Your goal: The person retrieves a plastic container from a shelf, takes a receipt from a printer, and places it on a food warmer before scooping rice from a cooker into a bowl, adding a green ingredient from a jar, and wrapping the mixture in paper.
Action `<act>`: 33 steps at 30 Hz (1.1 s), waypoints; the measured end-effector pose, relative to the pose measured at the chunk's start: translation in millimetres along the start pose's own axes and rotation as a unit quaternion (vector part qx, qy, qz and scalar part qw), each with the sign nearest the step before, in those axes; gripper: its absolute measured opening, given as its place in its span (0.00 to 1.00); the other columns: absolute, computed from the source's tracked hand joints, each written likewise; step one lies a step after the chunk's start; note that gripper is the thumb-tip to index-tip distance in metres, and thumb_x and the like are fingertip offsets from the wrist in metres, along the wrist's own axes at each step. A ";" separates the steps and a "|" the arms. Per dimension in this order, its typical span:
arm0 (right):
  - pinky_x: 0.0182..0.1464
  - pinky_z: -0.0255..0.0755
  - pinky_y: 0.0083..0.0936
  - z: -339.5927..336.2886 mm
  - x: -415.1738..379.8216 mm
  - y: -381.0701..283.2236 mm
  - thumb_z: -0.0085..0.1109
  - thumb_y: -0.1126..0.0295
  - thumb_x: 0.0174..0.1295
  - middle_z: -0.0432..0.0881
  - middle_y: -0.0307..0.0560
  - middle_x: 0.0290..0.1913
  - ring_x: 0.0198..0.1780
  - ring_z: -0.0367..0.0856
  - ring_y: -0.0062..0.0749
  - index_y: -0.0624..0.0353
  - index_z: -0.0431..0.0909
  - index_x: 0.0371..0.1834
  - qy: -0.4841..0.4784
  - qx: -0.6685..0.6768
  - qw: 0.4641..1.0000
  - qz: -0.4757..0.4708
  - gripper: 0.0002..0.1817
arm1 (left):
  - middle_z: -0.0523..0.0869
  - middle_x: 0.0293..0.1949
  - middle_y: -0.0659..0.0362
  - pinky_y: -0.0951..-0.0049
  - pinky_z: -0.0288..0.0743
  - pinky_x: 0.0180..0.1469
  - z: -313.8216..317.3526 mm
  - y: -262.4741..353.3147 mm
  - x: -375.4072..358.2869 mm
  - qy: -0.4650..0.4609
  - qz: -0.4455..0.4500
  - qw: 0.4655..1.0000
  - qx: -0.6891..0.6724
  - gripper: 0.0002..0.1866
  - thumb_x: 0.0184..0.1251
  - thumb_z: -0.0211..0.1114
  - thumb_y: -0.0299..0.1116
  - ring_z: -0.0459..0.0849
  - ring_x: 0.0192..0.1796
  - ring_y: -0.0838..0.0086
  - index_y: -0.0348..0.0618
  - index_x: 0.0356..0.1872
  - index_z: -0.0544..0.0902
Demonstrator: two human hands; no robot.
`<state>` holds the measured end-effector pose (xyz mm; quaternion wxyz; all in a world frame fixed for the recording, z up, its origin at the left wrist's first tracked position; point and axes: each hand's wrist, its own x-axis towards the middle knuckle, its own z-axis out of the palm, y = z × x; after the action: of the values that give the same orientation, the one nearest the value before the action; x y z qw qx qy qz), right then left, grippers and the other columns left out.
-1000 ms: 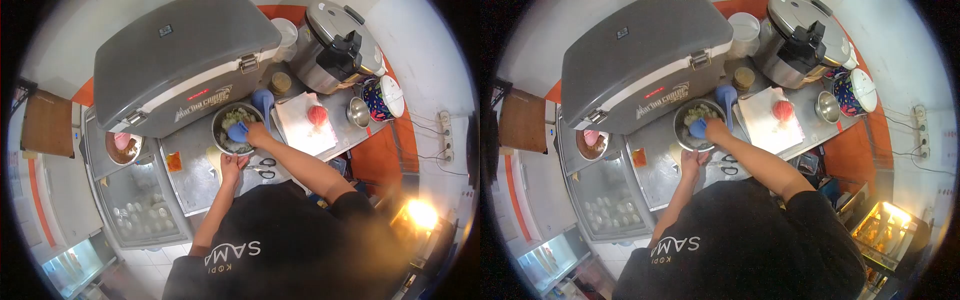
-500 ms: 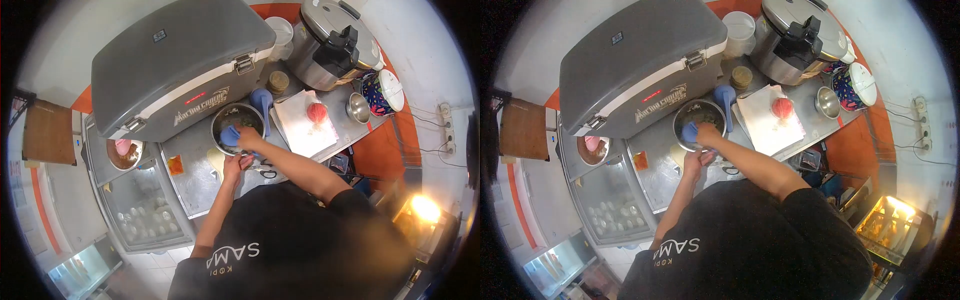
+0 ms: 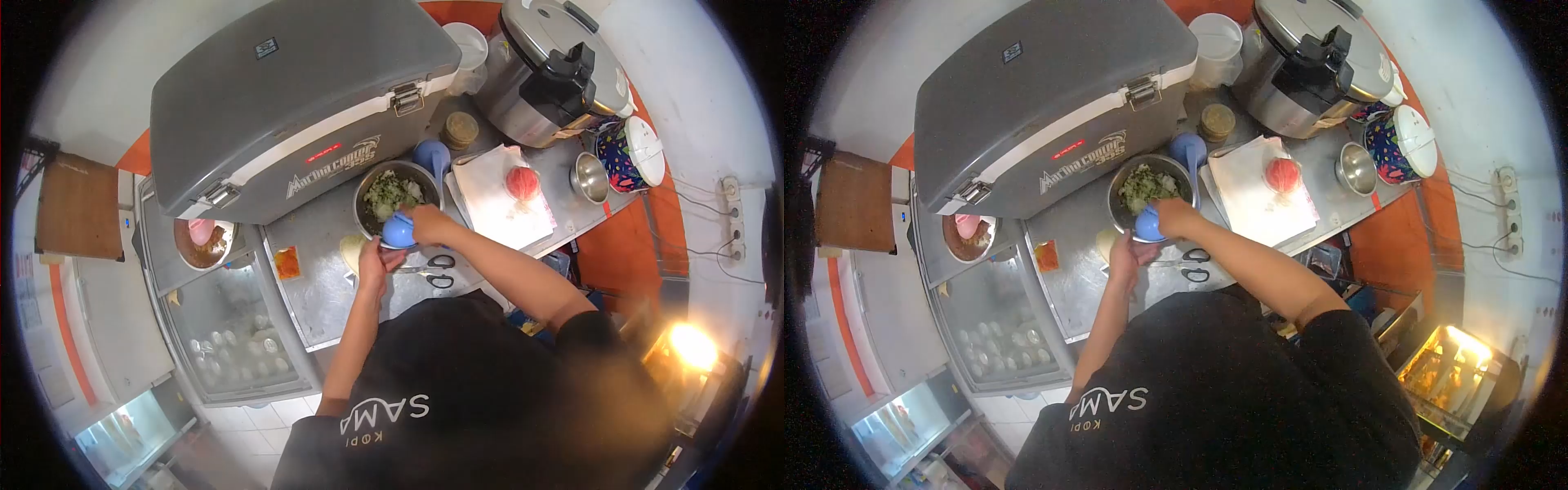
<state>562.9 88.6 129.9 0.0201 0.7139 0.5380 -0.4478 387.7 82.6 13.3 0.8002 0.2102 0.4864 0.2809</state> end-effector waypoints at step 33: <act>0.50 0.77 0.48 10.7 53.3 18.0 0.52 0.73 0.53 0.82 0.69 0.45 0.48 0.83 0.59 0.51 0.57 0.75 0.199 0.010 0.980 0.011 0.40 | 0.81 0.48 0.44 0.68 0.87 0.40 6.7 -15.6 -4.2 -0.020 0.062 0.996 0.067 0.11 0.77 0.46 0.24 0.89 0.41 0.56 0.35 0.56 0.64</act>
<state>571.5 115.5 80.1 -0.0902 0.7946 0.5190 -0.3020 395.9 67.7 9.5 0.7750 0.2987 0.4743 0.2920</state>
